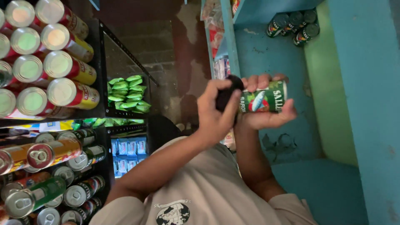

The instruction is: The person is wiping canned goods with a cloth and organizing them on the shelves in a grocery store.

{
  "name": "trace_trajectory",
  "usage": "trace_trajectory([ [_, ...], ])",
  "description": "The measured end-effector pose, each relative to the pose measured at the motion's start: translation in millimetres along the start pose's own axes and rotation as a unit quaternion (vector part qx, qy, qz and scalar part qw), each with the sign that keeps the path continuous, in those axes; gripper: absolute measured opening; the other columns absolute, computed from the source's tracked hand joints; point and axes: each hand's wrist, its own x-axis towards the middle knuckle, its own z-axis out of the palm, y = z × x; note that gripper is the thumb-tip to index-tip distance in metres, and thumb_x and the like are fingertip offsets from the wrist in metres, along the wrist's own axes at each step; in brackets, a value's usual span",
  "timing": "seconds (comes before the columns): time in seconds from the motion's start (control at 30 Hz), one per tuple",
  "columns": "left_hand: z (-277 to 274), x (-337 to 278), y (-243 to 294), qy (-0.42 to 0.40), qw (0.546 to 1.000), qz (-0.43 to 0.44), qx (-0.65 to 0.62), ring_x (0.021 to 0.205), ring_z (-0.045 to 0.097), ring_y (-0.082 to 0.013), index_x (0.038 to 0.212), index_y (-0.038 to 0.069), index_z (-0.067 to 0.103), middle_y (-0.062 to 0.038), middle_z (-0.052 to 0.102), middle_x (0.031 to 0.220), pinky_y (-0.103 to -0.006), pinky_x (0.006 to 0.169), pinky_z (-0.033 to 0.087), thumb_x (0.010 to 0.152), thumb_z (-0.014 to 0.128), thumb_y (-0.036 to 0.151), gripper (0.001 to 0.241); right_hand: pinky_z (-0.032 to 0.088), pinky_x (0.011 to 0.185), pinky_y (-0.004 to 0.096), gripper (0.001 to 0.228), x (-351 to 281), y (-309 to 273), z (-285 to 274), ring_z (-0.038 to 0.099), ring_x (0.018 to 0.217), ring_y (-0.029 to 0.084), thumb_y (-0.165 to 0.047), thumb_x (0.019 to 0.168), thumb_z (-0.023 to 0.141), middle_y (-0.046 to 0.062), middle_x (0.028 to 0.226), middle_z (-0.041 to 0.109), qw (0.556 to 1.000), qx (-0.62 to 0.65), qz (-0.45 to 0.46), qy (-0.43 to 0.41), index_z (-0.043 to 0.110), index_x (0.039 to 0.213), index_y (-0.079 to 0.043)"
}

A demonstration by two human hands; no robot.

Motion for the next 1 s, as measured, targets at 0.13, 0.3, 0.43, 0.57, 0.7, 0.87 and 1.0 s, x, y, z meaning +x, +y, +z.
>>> trace_trajectory([
  [0.13, 8.5, -21.2, -12.4, -0.023, 0.999, -0.009, -0.047, 0.088, 0.073, -0.0312, 0.106, 0.004, 0.066, -0.012, 0.070, 0.092, -0.0404, 0.082, 0.055, 0.084, 0.084, 0.009, 0.028, 0.054, 0.092, 0.046, 0.051, 9.7, -11.4, -6.6, 0.057, 0.084, 0.023, -0.058, 0.094, 0.049, 0.007, 0.092, 0.057, 1.000, 0.005, 0.012, -0.020, 0.056, 0.117, -0.012],
  [0.3, -3.3, 37.8, -11.3, 0.052, 0.995, -0.080, 0.014, 0.073, 0.061, -0.0187, 0.088, 0.004, 0.067, -0.013, 0.066, 0.074, -0.0410, 0.072, 0.051, 0.095, 0.074, 0.017, 0.017, 0.050, 0.087, 0.038, 0.054, 0.3, -8.7, 8.9, 0.054, 0.082, 0.017, -0.056, 0.095, 0.053, 0.003, 0.092, 0.056, 0.992, 0.089, 0.064, -0.057, 0.056, 0.120, -0.008],
  [0.43, -11.3, 38.4, 20.4, 0.050, 0.989, -0.126, -0.059, 0.077, 0.051, -0.0084, 0.081, 0.012, 0.067, 0.001, 0.060, 0.074, -0.0299, 0.072, 0.044, 0.102, 0.063, 0.030, 0.028, 0.050, 0.090, 0.040, 0.056, 6.0, -12.8, 12.6, 0.054, 0.084, 0.019, -0.058, 0.095, 0.051, 0.005, 0.094, 0.055, 0.994, 0.057, 0.015, -0.094, 0.055, 0.124, -0.009],
  [0.57, -9.9, -5.2, -0.8, -0.070, 0.973, -0.184, -0.122, 0.076, 0.048, -0.0099, 0.097, 0.007, 0.072, 0.004, 0.054, 0.074, -0.0258, 0.071, 0.042, 0.100, 0.063, 0.022, 0.017, 0.048, 0.094, 0.041, 0.056, 15.0, -26.6, -5.8, 0.052, 0.087, 0.019, -0.059, 0.097, 0.046, 0.003, 0.097, 0.052, 0.991, -0.011, -0.018, -0.133, 0.054, 0.126, -0.012],
  [0.7, -0.5, -14.1, 5.3, -0.125, 0.978, -0.150, -0.074, 0.074, 0.055, -0.0048, 0.100, 0.012, 0.075, -0.002, 0.067, 0.072, -0.0251, 0.067, 0.047, 0.086, 0.080, 0.020, 0.017, 0.050, 0.092, 0.048, 0.064, 20.5, -40.7, -18.1, 0.054, 0.086, 0.024, -0.066, 0.093, 0.048, 0.006, 0.096, 0.052, 0.985, -0.060, -0.048, -0.156, 0.052, 0.126, -0.011],
  [0.87, 5.0, -13.1, 4.9, -0.096, 0.992, -0.078, -0.025, 0.059, 0.059, -0.0111, 0.095, 0.011, 0.078, -0.004, 0.067, 0.068, -0.0253, 0.056, 0.045, 0.079, 0.084, 0.021, 0.020, 0.048, 0.096, 0.045, 0.062, 17.3, -47.5, -8.6, 0.053, 0.087, 0.021, -0.067, 0.094, 0.049, 0.004, 0.098, 0.050, 0.979, -0.098, -0.075, -0.161, 0.050, 0.128, -0.016],
  [1.0, -1.1, -6.9, 21.2, -0.088, 0.994, -0.033, -0.052, 0.061, 0.068, -0.0262, 0.098, 0.004, 0.076, -0.014, 0.069, 0.074, -0.0321, 0.058, 0.052, 0.084, 0.082, 0.014, 0.018, 0.050, 0.096, 0.044, 0.059, 14.6, -44.4, 12.4, 0.056, 0.088, 0.020, -0.064, 0.096, 0.051, 0.004, 0.099, 0.054, 0.981, -0.083, -0.101, -0.144, 0.051, 0.126, -0.014],
])
